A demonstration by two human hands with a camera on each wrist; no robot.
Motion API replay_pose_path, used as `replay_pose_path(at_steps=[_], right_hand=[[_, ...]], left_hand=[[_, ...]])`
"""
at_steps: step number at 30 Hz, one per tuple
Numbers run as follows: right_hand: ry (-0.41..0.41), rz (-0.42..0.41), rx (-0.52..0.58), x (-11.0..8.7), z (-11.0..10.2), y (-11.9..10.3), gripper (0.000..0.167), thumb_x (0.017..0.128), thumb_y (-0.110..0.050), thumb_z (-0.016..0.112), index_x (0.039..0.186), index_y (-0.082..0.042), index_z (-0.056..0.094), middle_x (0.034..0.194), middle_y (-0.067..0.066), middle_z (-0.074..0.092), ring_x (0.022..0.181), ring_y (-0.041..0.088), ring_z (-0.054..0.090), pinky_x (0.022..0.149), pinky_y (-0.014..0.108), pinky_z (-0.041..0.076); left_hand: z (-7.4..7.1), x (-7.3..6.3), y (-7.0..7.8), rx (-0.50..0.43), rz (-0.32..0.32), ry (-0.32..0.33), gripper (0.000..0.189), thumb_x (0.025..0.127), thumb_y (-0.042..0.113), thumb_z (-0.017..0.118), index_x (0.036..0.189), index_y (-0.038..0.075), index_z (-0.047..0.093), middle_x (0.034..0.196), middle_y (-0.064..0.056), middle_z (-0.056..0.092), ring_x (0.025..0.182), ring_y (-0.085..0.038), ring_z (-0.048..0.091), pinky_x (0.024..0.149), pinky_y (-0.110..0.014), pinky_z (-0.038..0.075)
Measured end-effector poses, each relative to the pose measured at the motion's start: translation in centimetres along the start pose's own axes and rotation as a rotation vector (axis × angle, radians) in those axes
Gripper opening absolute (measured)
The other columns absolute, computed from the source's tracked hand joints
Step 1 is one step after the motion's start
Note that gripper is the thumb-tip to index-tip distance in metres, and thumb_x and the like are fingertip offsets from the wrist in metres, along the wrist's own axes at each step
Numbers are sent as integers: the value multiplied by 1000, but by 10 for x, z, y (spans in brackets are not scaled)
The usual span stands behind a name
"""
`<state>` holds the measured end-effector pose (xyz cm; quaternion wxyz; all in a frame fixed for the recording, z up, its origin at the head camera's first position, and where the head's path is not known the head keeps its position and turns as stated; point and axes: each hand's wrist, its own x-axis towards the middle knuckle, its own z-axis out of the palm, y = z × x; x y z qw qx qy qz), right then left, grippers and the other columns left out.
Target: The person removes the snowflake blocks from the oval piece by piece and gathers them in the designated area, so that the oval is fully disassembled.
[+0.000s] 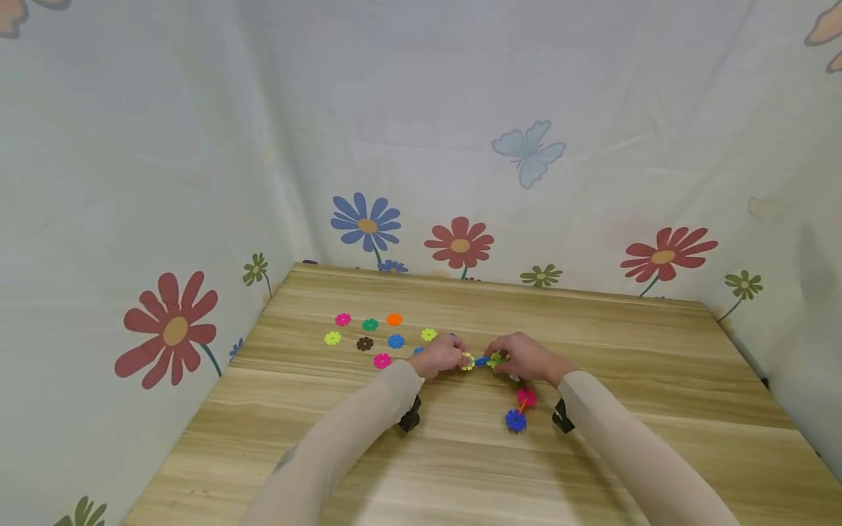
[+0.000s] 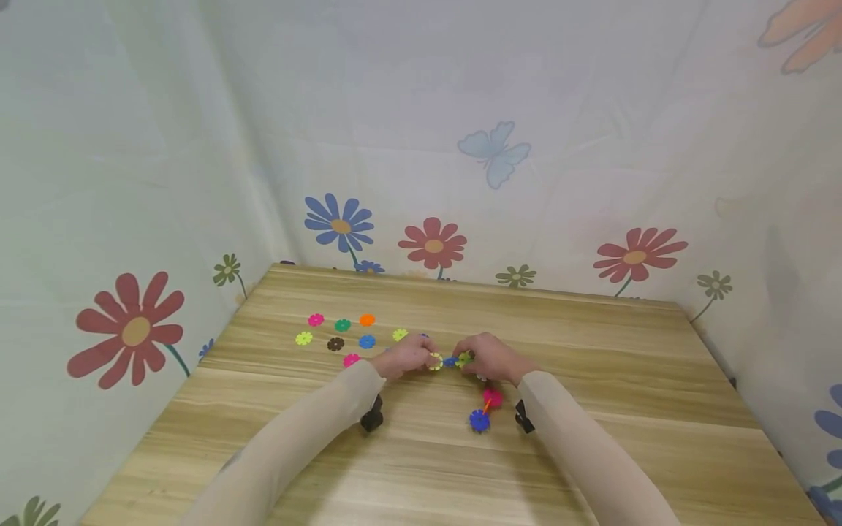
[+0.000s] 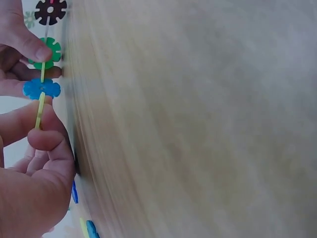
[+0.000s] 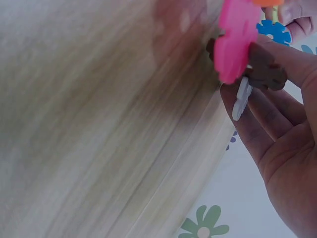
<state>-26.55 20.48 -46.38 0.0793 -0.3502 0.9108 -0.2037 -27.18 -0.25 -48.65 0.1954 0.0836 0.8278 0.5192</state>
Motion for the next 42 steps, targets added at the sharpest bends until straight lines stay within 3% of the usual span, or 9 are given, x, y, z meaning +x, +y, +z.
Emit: replay_pose_path(at_steps=[11, 22, 29, 37, 42], right_hand=[[5, 12, 8, 0, 2, 1, 24, 84, -11, 72, 107, -8, 68, 106, 3, 66, 94, 22, 61, 82, 40, 50], [-11, 37, 1, 3, 4, 2, 24, 84, -13, 72, 108, -10, 68, 107, 1, 66, 94, 20, 60, 83, 39, 49], [-4, 33, -12, 2, 3, 1, 24, 84, -12, 72, 108, -9, 68, 107, 2, 66, 94, 20, 61, 83, 39, 50], [-8, 41, -4, 1, 2, 0, 25, 84, -12, 72, 109, -8, 68, 108, 3, 66, 95, 21, 60, 84, 40, 49], [-8, 41, -6, 1, 2, 1, 26, 84, -12, 72, 109, -8, 68, 108, 3, 66, 95, 20, 60, 84, 40, 49]], left_hand=[[-7, -3, -7, -44, 44, -38, 7, 86, 4, 67, 90, 0, 64, 79, -5, 58, 63, -14, 52, 55, -23, 44], [-25, -12, -11, 7, 55, -58, 17, 86, 10, 68, 100, 0, 63, 82, -6, 63, 65, -16, 58, 56, -24, 44], [-38, -10, -12, -39, 36, -69, 18, 90, 14, 64, 104, 2, 61, 84, -11, 69, 70, -19, 65, 57, -26, 43], [-50, -11, -11, -98, 52, -84, 24, 88, 4, 63, 111, -5, 59, 90, -19, 67, 73, -23, 64, 60, -28, 47], [-53, -14, -10, -66, 65, -121, 32, 84, -2, 64, 115, -5, 58, 88, -20, 67, 65, -22, 58, 61, -30, 47]])
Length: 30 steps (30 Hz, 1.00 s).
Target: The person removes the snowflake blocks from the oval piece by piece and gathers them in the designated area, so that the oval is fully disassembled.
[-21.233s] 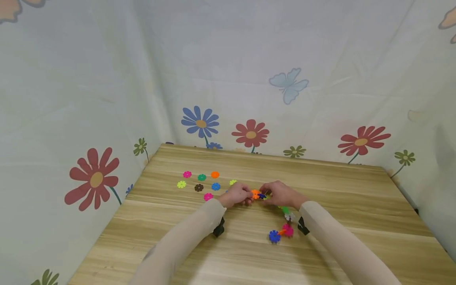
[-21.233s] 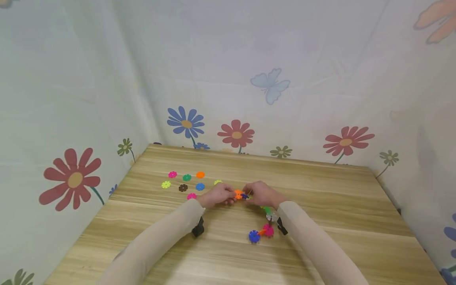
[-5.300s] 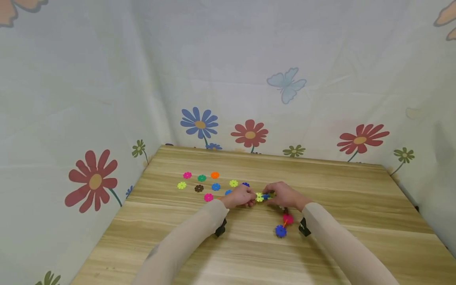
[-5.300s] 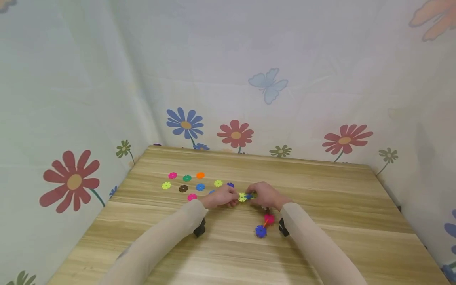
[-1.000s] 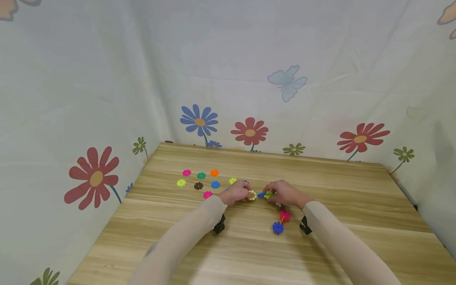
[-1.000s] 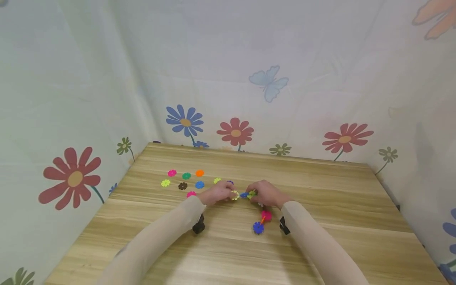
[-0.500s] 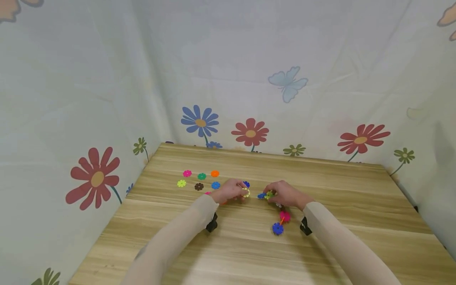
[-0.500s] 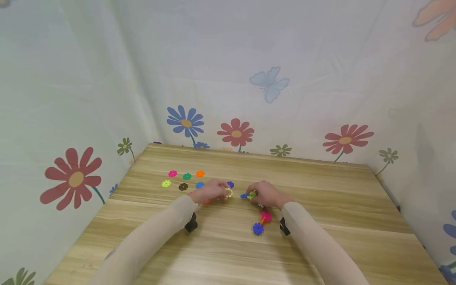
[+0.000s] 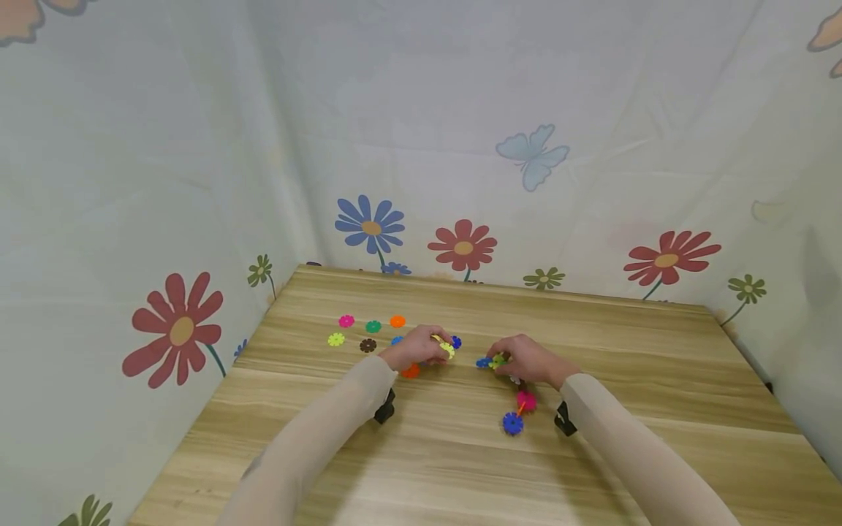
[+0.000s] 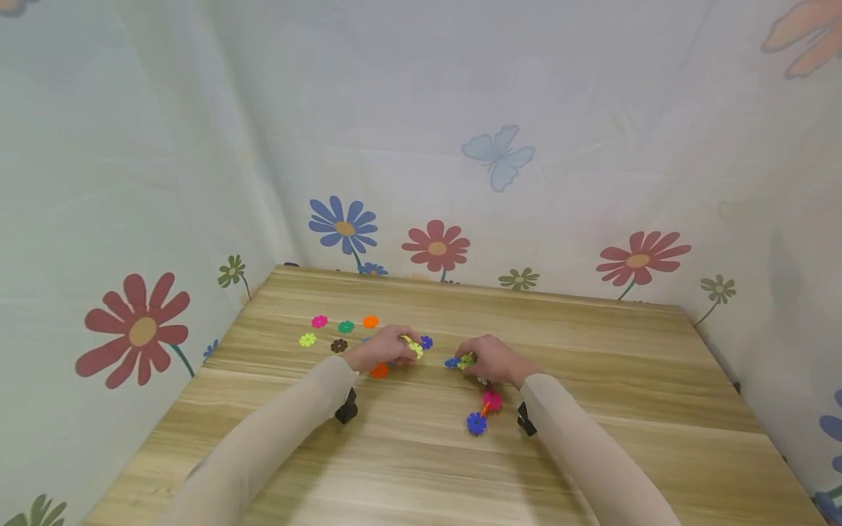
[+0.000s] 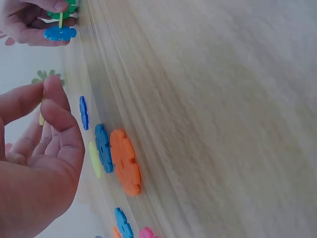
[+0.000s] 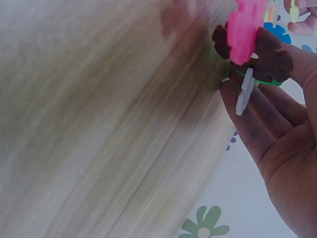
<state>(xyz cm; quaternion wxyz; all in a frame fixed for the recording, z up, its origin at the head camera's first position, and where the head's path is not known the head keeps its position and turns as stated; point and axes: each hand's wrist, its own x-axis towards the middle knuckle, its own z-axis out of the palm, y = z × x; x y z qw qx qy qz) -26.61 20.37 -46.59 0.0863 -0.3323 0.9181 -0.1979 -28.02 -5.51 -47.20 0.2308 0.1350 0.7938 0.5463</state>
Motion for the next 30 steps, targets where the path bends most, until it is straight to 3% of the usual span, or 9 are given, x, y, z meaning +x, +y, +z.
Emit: replay_pose_path(at_steps=[6, 10, 16, 21, 30], right_hand=[[2, -9, -6, 0, 0, 1, 26, 84, -12, 72, 109, -8, 68, 107, 3, 66, 94, 20, 60, 83, 40, 50], [2, -7, -3, 0, 1, 1, 26, 84, -12, 73, 108, -9, 68, 107, 2, 66, 93, 19, 60, 83, 39, 49], [1, 3, -2, 0, 2, 2, 26, 84, -13, 73, 109, -10, 68, 107, 0, 66, 93, 18, 59, 84, 38, 49], [-2, -4, -20, 1, 1, 2, 25, 84, -13, 73, 108, -9, 68, 105, 0, 66, 91, 18, 60, 82, 37, 50], [0, -23, -30, 1, 1, 2, 24, 84, -14, 73, 107, -10, 69, 104, 0, 67, 91, 18, 61, 81, 37, 50]], left_hand=[[1, -2, -1, 101, -18, -42, 39, 78, -5, 68, 116, 1, 61, 86, -9, 61, 65, -17, 51, 61, -28, 48], [3, -3, -1, 160, -22, -63, 42, 78, -5, 70, 118, 3, 62, 91, -9, 59, 67, -16, 53, 61, -28, 48], [6, -2, -3, 265, -15, -38, 40, 77, -3, 73, 116, 5, 64, 94, -7, 59, 68, -15, 54, 61, -25, 48], [9, 0, -3, 409, 14, -8, 38, 77, 3, 77, 113, 7, 66, 91, -4, 60, 76, -14, 54, 64, -24, 47], [12, 4, 0, 576, 33, -7, 35, 78, 12, 78, 111, 10, 67, 90, -1, 60, 82, -14, 54, 73, -28, 46]])
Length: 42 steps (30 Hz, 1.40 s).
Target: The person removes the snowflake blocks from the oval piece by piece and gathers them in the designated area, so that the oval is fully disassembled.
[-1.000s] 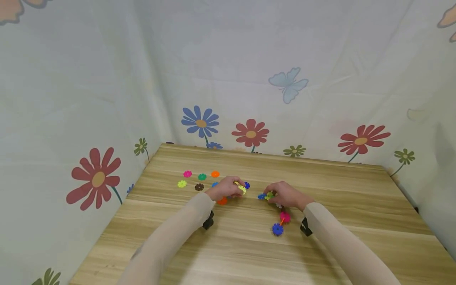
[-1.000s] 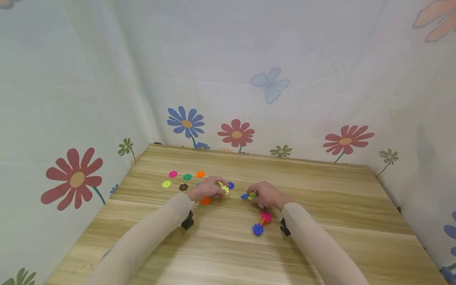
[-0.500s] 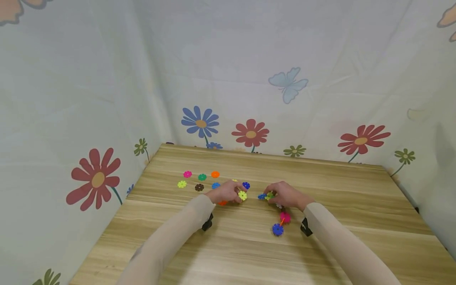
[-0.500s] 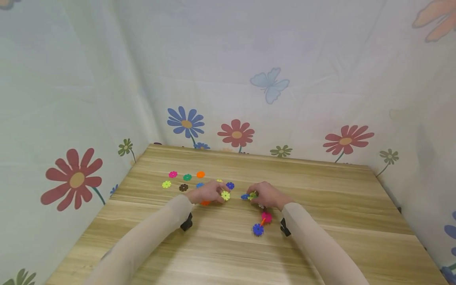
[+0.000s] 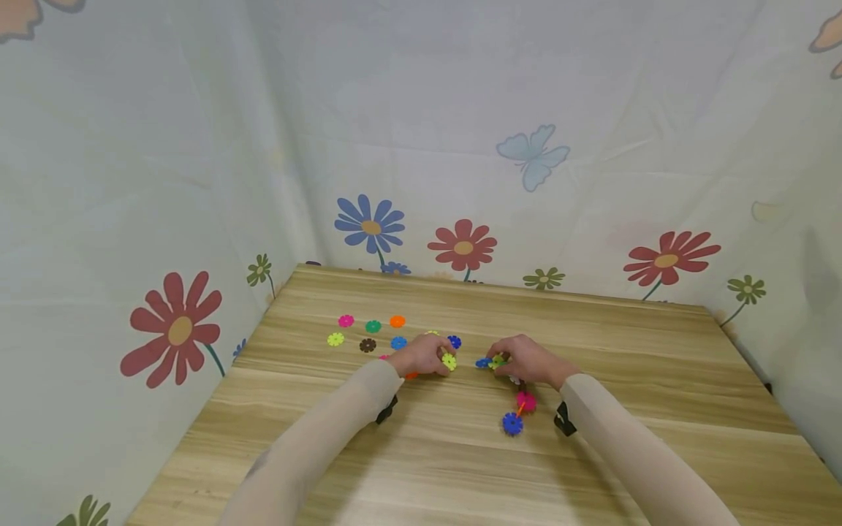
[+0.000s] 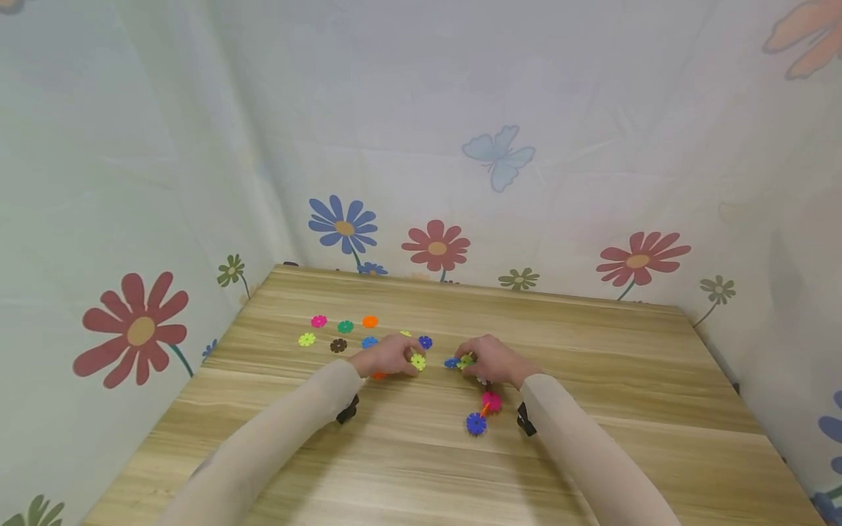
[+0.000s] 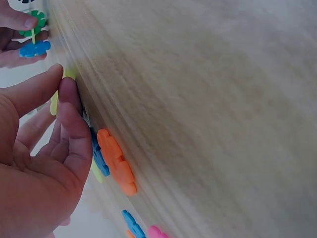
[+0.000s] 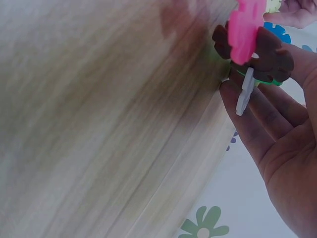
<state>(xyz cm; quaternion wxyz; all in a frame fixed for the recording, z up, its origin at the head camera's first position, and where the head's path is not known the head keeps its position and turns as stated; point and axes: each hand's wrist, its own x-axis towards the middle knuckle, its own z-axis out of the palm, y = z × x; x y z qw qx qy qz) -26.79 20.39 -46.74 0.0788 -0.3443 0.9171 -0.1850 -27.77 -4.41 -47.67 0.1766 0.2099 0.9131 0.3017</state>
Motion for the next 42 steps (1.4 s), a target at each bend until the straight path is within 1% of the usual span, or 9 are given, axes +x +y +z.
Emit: replay_pose_path(at_steps=[4, 11, 15, 18, 24, 31, 35, 39, 42], right_hand=[[-1, 0, 0, 0, 0, -1, 24, 84, -14, 73, 107, -9, 69, 104, 0, 67, 91, 18, 61, 81, 37, 50], [-5, -8, -1, 0, 0, -2, 24, 84, -14, 73, 107, -9, 68, 104, 0, 66, 90, 18, 60, 81, 36, 50], [0, -8, 1, -1, -1, -4, 25, 83, -14, 73, 107, -8, 68, 104, 1, 67, 90, 19, 61, 81, 37, 50], [1, -4, 8, -1, -1, -4, 25, 83, -14, 73, 107, -8, 68, 104, 1, 67, 91, 20, 61, 81, 37, 50], [6, -5, 7, 0, -2, -3, 24, 83, -14, 73, 107, -9, 69, 104, 1, 67, 90, 19, 61, 81, 37, 50], [17, -30, 21, -1, 0, -2, 24, 83, -11, 73, 107, -6, 68, 103, 3, 67, 89, 20, 60, 80, 39, 50], [29, -53, 15, -1, 1, 0, 24, 82, -10, 73, 106, -5, 68, 102, 3, 67, 87, 20, 60, 77, 38, 51], [17, -9, 39, 0, 0, -1, 25, 83, -12, 73, 107, -8, 68, 103, 1, 67, 89, 19, 60, 80, 39, 50], [4, 16, 46, 0, -1, -2, 24, 83, -13, 73, 107, -9, 68, 104, 0, 67, 90, 19, 60, 81, 39, 50]], left_hand=[[-1, 0, 4, 45, 0, -6, 34, 79, 14, 77, 111, 11, 66, 90, -1, 61, 84, -15, 55, 75, -30, 47], [0, 2, 4, 73, -4, -3, 33, 80, 14, 77, 111, 12, 66, 89, -1, 59, 82, -15, 53, 76, -31, 46], [1, 2, 6, 135, 5, -2, 34, 80, 16, 77, 112, 12, 66, 87, 0, 59, 80, -15, 53, 75, -31, 46], [1, 3, 7, 177, 6, 4, 36, 81, 18, 76, 114, 12, 66, 89, 0, 61, 81, -14, 54, 76, -30, 46], [1, 3, 8, 197, -6, 26, 39, 81, 19, 77, 116, 12, 65, 99, -3, 64, 88, -17, 56, 83, -33, 46], [0, 3, 6, 222, -1, 50, 38, 81, 21, 77, 115, 10, 63, 100, -4, 62, 88, -17, 56, 81, -32, 47], [-1, 3, 5, 195, 9, 69, 31, 84, 20, 74, 112, 10, 63, 98, -3, 63, 89, -16, 57, 79, -32, 48], [0, 2, 7, 132, 35, 90, 19, 89, 20, 66, 106, 12, 63, 96, -1, 64, 87, -15, 59, 77, -32, 49], [1, 1, 10, 55, 68, 108, 17, 90, 19, 64, 104, 9, 64, 93, 0, 64, 84, -14, 60, 76, -31, 49]])
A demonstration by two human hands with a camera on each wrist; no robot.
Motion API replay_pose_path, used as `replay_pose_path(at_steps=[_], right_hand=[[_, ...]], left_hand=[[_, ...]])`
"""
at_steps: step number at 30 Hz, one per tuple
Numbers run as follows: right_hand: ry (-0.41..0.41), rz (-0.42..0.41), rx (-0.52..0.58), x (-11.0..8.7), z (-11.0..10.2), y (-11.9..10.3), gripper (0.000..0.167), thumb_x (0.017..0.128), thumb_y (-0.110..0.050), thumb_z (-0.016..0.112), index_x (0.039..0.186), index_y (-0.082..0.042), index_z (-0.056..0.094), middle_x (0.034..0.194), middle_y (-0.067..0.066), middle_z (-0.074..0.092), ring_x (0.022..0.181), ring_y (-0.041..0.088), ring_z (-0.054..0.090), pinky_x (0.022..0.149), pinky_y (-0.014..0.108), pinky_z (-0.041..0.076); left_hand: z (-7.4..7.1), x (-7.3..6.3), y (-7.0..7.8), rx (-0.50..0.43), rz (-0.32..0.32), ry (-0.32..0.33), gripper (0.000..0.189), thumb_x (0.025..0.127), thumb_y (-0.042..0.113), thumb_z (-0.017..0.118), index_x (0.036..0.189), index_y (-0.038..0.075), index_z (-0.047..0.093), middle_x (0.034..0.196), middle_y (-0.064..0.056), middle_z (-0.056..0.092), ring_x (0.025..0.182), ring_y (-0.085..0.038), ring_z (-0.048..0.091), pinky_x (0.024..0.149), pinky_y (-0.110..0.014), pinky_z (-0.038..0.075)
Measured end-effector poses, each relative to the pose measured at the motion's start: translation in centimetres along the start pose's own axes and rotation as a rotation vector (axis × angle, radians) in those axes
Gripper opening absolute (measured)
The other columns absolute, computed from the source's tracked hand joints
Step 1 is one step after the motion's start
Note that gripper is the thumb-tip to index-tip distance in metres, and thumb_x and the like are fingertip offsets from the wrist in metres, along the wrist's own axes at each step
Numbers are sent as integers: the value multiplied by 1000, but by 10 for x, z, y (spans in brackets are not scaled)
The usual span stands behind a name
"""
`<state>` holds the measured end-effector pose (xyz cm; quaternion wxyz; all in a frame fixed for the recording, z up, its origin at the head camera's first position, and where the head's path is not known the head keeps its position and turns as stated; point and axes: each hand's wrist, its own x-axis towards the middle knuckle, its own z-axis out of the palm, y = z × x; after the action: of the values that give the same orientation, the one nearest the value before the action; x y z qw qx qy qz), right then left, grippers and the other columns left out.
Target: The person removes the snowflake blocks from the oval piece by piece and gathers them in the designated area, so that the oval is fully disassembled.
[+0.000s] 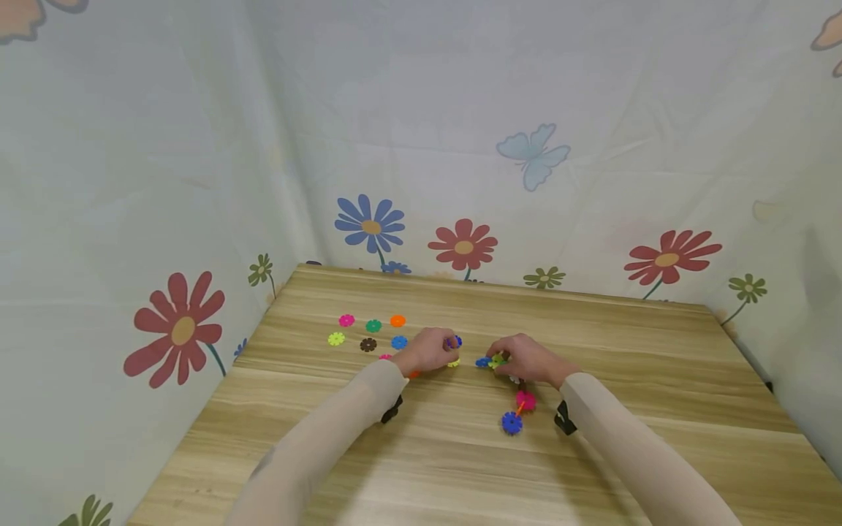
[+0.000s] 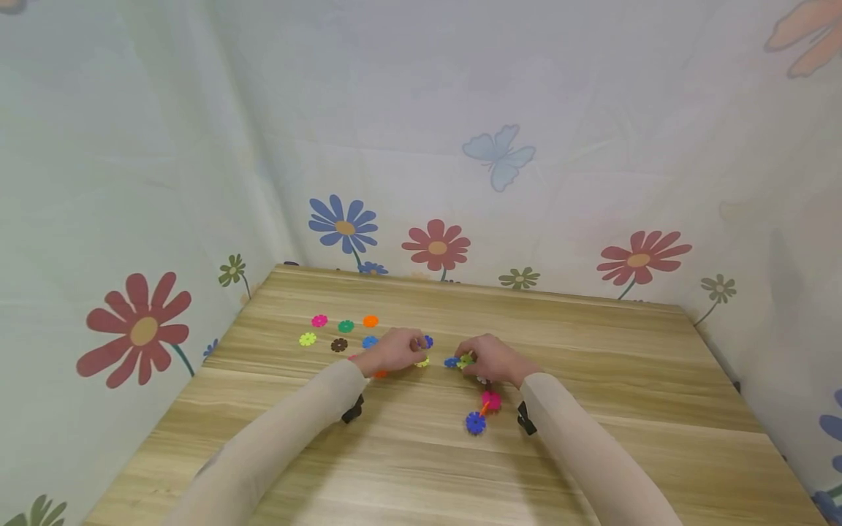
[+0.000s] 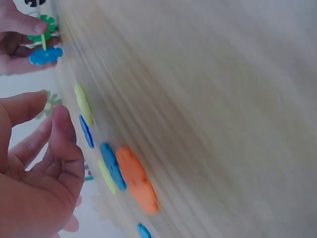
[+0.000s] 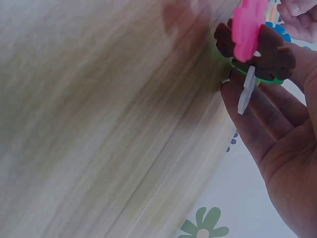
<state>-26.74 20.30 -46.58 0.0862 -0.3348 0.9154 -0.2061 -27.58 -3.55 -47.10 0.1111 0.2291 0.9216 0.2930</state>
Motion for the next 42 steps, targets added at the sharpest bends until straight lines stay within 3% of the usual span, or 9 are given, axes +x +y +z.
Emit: replay_pose_path(at_steps=[4, 12, 17, 25, 32, 42], right_hand=[[-13, 21, 12, 0, 0, 0, 24, 83, -13, 73, 107, -11, 68, 104, -1, 67, 92, 19, 61, 82, 38, 50], [-21, 30, 30, -1, 1, -4, 25, 83, -14, 73, 107, -10, 67, 104, 0, 67, 92, 20, 61, 82, 39, 51], [-21, 34, 21, 0, 3, -3, 25, 83, -15, 74, 107, -11, 67, 105, -1, 66, 91, 18, 61, 81, 38, 51], [-14, 6, 17, 0, 3, -3, 25, 83, -14, 74, 107, -10, 67, 104, -1, 66, 88, 17, 60, 79, 36, 51], [-17, -10, 14, 0, 5, -4, 26, 83, -13, 73, 108, -9, 67, 105, 1, 66, 88, 17, 61, 79, 37, 51], [-8, -5, 34, 0, 4, -3, 31, 84, -14, 73, 112, -6, 65, 107, 4, 65, 90, 18, 62, 79, 37, 51]], left_hand=[[5, 0, 4, -142, 14, -2, 14, 87, 14, 65, 99, 5, 65, 83, 0, 63, 77, -13, 58, 71, -27, 48], [18, -7, 13, -423, -46, -84, 14, 87, 11, 67, 96, 3, 60, 80, -9, 66, 71, -21, 64, 64, -29, 51], [27, -8, 17, -505, -70, -82, 19, 87, 7, 67, 101, -1, 58, 82, -14, 68, 71, -23, 66, 62, -31, 53], [32, -8, 23, -554, -85, -67, 19, 85, 3, 67, 98, -3, 55, 80, -16, 67, 68, -23, 65, 60, -31, 54], [35, -7, 26, -507, -88, -36, 14, 85, 2, 68, 89, 1, 54, 73, -14, 67, 62, -18, 63, 54, -27, 51], [36, -4, 26, -465, -97, -36, 10, 90, 3, 63, 92, -2, 55, 71, -14, 66, 57, -15, 58, 50, -24, 46]])
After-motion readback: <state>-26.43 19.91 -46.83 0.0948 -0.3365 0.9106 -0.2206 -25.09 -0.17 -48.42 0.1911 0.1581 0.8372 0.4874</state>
